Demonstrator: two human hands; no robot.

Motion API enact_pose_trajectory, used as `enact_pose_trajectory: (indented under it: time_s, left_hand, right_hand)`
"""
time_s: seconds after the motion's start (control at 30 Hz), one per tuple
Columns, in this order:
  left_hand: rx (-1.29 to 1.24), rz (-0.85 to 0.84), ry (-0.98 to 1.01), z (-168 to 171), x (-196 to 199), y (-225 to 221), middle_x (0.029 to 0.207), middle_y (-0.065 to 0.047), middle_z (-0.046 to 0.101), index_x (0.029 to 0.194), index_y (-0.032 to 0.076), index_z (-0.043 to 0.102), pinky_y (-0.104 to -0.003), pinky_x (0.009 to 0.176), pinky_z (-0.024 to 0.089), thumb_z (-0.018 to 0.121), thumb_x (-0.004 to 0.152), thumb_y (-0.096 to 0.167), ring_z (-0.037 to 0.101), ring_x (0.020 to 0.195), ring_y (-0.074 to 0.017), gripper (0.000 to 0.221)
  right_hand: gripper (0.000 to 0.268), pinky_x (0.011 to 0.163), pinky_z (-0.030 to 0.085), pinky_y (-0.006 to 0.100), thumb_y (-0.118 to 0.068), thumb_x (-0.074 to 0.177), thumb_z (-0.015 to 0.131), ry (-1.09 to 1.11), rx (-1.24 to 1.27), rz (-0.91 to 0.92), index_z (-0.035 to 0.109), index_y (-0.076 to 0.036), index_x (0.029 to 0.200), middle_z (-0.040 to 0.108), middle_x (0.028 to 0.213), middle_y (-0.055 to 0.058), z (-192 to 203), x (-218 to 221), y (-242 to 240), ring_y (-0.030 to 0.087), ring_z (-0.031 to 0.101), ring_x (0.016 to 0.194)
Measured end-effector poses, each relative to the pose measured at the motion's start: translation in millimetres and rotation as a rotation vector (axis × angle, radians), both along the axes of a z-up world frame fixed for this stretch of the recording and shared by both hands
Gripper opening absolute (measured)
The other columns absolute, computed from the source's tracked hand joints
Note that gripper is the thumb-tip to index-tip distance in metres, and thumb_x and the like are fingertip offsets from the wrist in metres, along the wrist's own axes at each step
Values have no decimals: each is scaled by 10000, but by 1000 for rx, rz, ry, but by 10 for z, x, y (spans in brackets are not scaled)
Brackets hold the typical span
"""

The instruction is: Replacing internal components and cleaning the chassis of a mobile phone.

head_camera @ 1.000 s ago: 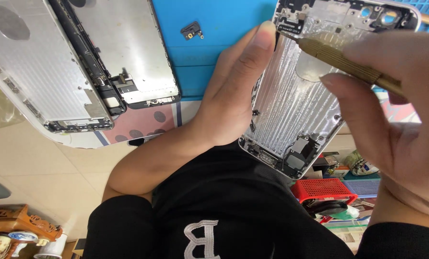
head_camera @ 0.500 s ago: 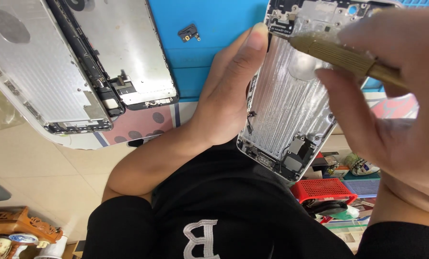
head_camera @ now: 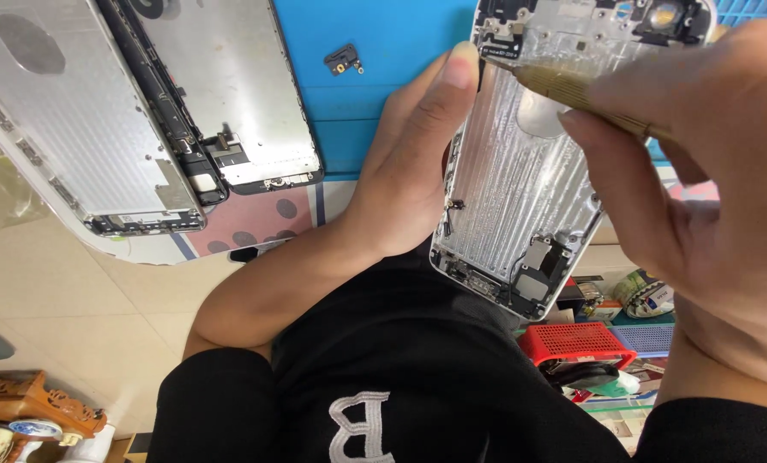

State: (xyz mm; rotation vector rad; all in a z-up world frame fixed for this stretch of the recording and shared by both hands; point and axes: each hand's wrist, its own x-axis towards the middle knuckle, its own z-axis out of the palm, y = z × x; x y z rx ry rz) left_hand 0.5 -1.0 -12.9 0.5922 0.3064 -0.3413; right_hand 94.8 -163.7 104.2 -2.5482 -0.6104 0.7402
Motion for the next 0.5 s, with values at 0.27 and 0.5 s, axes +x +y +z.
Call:
enact_pose_trajectory:
  time_s: [0.27,0.5]
  left_hand:
    - [5,4,16,-12,-16,-4,1209,-70,599,1370,-32,555,-279,1033,421,452,1260,411,536,1101,-117,468]
    - [23,9,38,13,31,-2,1176,-70,606,1339,-30,568,-287,1005,428,457,1245,425,539,1072,-126,478]
  right_hand:
    - [215,607,388,257,-159,1041,800,-97,-40,-27,706,25,1100,645,832,107,-23,-105,-132,151,559,676]
    - [202,689,433,194,-25,1109,764,-118,128,44,642,69,1240,672,1024,103,3,-175,-83,108,597,790]
